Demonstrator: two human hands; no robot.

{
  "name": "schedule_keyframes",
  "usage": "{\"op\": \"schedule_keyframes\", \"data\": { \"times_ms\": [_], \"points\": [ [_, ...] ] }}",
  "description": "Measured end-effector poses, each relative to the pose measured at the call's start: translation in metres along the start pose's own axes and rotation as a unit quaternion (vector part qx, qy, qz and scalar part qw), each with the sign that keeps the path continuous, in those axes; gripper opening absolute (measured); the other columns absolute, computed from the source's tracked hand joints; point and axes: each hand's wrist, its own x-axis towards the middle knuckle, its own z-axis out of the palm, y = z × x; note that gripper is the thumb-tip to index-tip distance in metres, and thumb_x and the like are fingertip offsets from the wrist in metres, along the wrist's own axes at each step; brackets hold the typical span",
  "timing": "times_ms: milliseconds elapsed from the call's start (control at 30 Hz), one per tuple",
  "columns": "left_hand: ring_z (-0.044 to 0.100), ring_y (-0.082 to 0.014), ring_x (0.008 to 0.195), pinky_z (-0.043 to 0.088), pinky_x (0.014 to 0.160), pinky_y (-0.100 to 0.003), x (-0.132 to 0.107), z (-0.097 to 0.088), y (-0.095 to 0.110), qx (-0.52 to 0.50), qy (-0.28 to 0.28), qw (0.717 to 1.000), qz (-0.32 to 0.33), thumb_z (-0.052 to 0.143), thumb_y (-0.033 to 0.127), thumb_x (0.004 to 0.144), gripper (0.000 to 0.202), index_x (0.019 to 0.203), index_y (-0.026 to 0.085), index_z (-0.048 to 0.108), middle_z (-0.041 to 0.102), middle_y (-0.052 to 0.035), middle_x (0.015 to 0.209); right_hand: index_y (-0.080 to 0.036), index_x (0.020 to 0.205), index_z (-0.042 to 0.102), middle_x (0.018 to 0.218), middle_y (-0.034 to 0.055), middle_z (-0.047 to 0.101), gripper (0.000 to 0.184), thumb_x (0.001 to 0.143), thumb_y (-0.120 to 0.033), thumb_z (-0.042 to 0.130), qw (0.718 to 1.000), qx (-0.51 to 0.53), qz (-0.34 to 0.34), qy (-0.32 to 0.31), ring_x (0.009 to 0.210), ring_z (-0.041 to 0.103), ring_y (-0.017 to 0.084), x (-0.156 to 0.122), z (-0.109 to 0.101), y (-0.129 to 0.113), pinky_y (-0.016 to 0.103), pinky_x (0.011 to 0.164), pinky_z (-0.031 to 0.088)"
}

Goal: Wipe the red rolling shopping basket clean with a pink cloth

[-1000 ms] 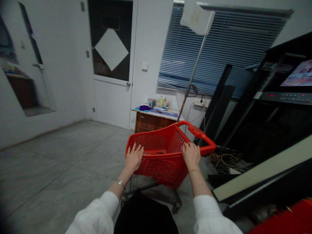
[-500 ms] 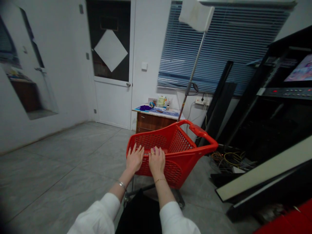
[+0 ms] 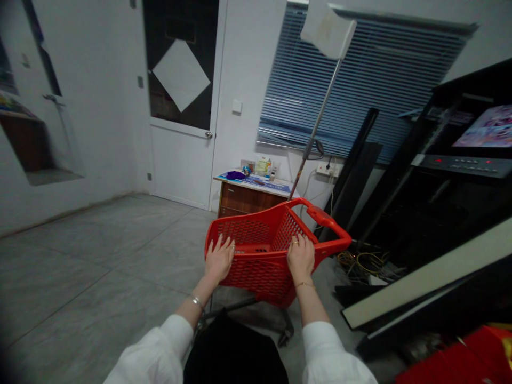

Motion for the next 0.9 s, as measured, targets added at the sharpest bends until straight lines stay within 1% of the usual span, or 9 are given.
{"op": "schedule_keyframes", "data": {
  "times_ms": [200,300,367,433,633,700,733,800,900],
  "points": [
    [0.032,-0.0276,0.145,0.025,0.118,-0.052,-0.002,0.002,-0.006,0.015,0.001,1.0,0.01,0.029,0.035,0.101,0.046,0.134,0.024,0.059,0.054,-0.0027,0.144,-0.014,0.114,0.068,0.121,0.0137,0.067,0.031,0.095,-0.02,0.044,0.993,0.113,-0.027,-0.011,0.116,0.054,0.026,-0.027,0.005,-0.136,0.041,0.103,0.037],
    [0.032,-0.0278,0.145,0.026,0.118,-0.052,-0.003,-0.001,-0.016,0.025,0.004,1.0,0.018,0.03,0.033,0.101,0.045,0.135,0.024,0.059,0.053,-0.0036,0.145,-0.016,0.117,0.067,0.123,0.0122,0.066,0.031,0.096,-0.023,0.046,0.988,0.146,-0.048,-0.02,0.116,0.055,0.025,-0.03,0.002,-0.167,0.04,0.102,0.039],
    [0.032,-0.0278,0.145,0.026,0.118,-0.052,-0.003,-0.003,-0.021,0.029,0.006,0.999,0.023,0.03,0.033,0.101,0.045,0.135,0.024,0.058,0.053,-0.0036,0.145,-0.017,0.119,0.066,0.124,0.0112,0.066,0.031,0.096,-0.024,0.046,0.985,0.153,-0.075,-0.024,0.116,0.055,0.024,-0.028,-0.001,-0.16,0.038,0.102,0.039],
    [0.032,-0.028,0.145,0.026,0.118,-0.052,-0.003,-0.004,-0.025,0.03,0.007,0.999,0.027,0.029,0.033,0.101,0.046,0.135,0.024,0.058,0.053,-0.0035,0.145,-0.017,0.118,0.067,0.123,0.0107,0.066,0.031,0.097,-0.024,0.045,0.986,0.139,-0.092,-0.023,0.114,0.055,0.023,-0.023,-0.003,-0.132,0.037,0.101,0.04],
    [0.03,-0.0276,0.146,0.023,0.119,-0.052,-0.002,0.004,-0.022,0.016,0.014,0.999,0.026,0.029,0.036,0.101,0.045,0.134,0.026,0.059,0.054,-0.0011,0.144,-0.014,0.111,0.07,0.119,0.013,0.068,0.032,0.095,-0.025,0.044,0.999,0.022,-0.044,-0.005,0.112,0.056,0.026,0.001,-0.011,0.009,0.043,0.104,0.036],
    [0.03,-0.0271,0.146,0.022,0.119,-0.052,-0.002,0.006,-0.017,0.008,0.018,1.0,0.02,0.03,0.036,0.101,0.045,0.134,0.027,0.059,0.054,-0.0005,0.144,-0.013,0.112,0.069,0.121,0.0139,0.067,0.033,0.095,-0.026,0.044,1.0,0.001,-0.017,0.011,0.115,0.055,0.027,0.006,-0.013,0.036,0.044,0.104,0.036],
    [0.03,-0.0268,0.146,0.022,0.119,-0.051,-0.002,0.007,-0.014,0.005,0.02,1.0,0.017,0.029,0.036,0.101,0.045,0.133,0.028,0.059,0.054,-0.0003,0.144,-0.013,0.112,0.069,0.121,0.0145,0.066,0.033,0.095,-0.025,0.044,1.0,-0.003,-0.003,0.019,0.115,0.054,0.027,0.006,-0.012,0.04,0.044,0.104,0.037],
    [0.03,-0.0265,0.146,0.022,0.119,-0.052,-0.003,0.007,-0.009,0.0,0.019,1.0,0.01,0.029,0.036,0.101,0.045,0.133,0.028,0.059,0.054,-0.0001,0.144,-0.012,0.11,0.07,0.12,0.0154,0.067,0.033,0.095,-0.024,0.044,1.0,0.0,0.012,0.025,0.114,0.055,0.027,0.002,-0.01,0.024,0.044,0.103,0.039],
    [0.03,-0.0265,0.146,0.023,0.119,-0.051,-0.004,0.006,-0.005,0.001,0.014,1.0,0.001,0.028,0.036,0.101,0.045,0.133,0.028,0.059,0.054,-0.0001,0.144,-0.014,0.108,0.071,0.116,0.0146,0.068,0.032,0.095,-0.021,0.043,0.999,0.042,-0.006,0.014,0.11,0.057,0.026,-0.012,-0.003,-0.044,0.043,0.101,0.04]
  ]
}}
